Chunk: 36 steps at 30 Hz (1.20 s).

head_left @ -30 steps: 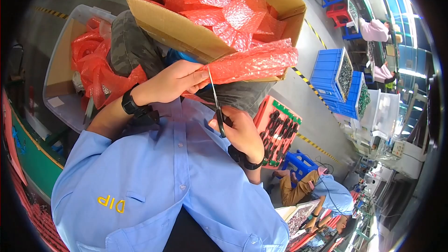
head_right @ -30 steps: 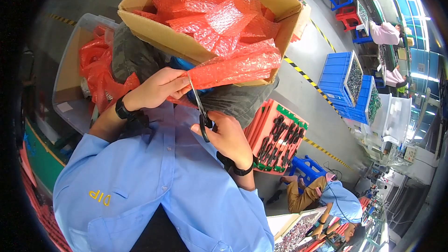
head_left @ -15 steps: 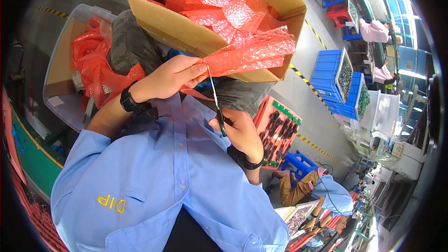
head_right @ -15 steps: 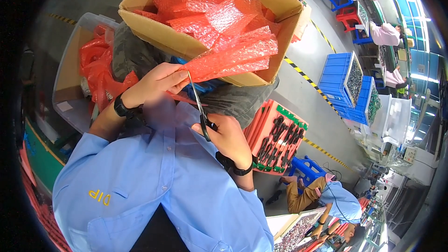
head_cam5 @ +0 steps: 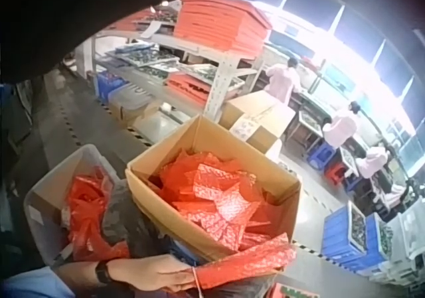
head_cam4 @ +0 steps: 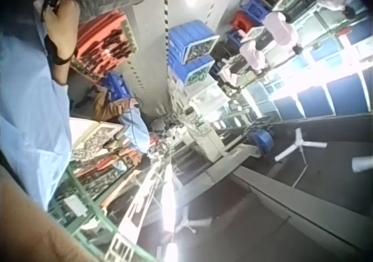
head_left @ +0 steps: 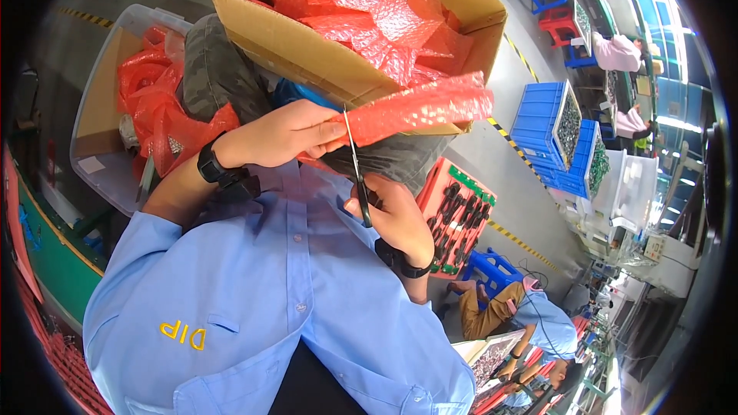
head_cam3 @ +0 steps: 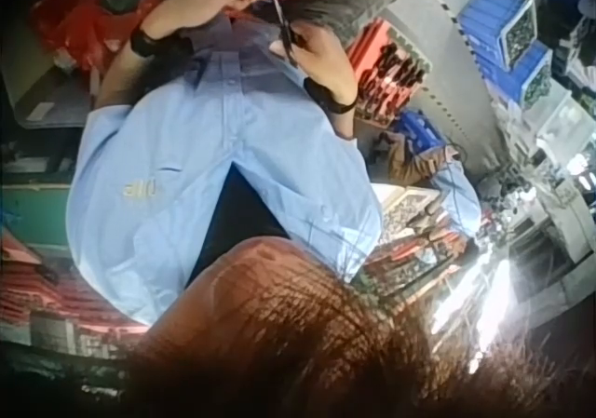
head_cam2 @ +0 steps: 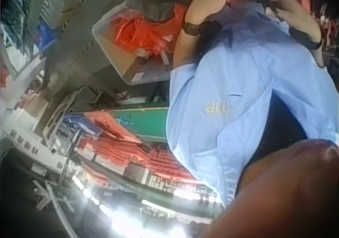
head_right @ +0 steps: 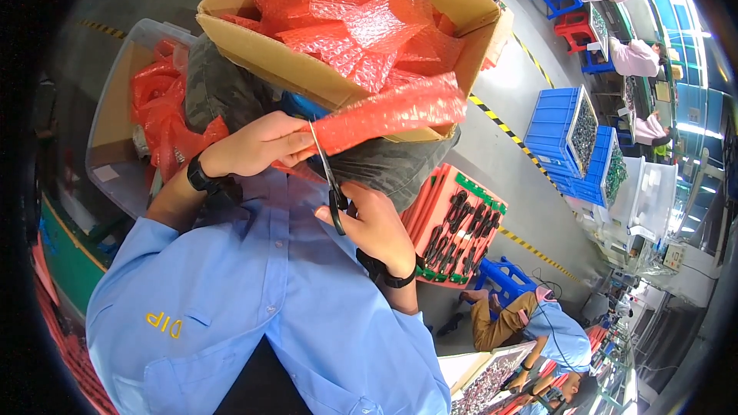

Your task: Cut pieces of red bubble wrap from a cardboard box using a pair of scissors.

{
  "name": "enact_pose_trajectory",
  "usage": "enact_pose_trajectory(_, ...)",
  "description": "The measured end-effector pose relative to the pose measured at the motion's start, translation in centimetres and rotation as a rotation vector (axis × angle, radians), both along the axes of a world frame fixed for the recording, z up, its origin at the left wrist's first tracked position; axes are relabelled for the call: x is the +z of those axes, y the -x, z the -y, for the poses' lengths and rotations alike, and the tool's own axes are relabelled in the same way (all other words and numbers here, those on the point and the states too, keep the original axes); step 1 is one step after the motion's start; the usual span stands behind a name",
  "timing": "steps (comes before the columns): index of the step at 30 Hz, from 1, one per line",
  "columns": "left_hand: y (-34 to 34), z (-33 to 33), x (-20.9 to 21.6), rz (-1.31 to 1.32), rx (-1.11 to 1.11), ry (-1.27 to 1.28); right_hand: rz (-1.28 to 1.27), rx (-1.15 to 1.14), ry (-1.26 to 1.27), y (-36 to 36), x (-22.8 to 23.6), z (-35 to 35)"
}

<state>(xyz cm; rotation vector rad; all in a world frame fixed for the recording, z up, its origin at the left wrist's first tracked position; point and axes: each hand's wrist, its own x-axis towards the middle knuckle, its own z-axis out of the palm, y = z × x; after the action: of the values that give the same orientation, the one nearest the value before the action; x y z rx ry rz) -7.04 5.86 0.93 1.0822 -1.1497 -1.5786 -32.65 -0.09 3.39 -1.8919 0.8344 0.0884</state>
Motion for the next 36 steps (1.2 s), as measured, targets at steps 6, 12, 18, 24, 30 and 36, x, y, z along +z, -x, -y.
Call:
enact_pose_trajectory(6, -0.5, 1.2, 1.4, -0.056, -0.126, -0.005, -0.012, 0.011, -0.091, 0.1, 1.0, 1.7)
enact_pose_trajectory(12, -1.6, 4.6, 3.7, -0.034, -0.037, 0.042, 0.092, 0.004, -0.179, -1.9, 4.3, 5.9)
enact_pose_trajectory(18, -2.4, 6.1, 3.8, -0.024, 0.083, 0.117, 0.163, 0.014, -0.165, -3.0, 4.6, 8.3)
enact_pose_trajectory(24, -3.2, 6.6, 3.0, -0.043, 0.033, 0.102, -0.024, 0.002, -0.112, -4.2, 6.3, 8.3)
enact_pose_trajectory(30, -3.5, 6.2, 2.9, -0.007, 0.042, 0.065, 0.031, 0.001, -0.180, -3.9, 5.0, 8.7)
enact_pose_trajectory(36, -2.9, 5.6, 3.6, 0.019, 0.042, 0.072, 0.193, 0.071, -0.230, -3.2, 2.6, 8.8)
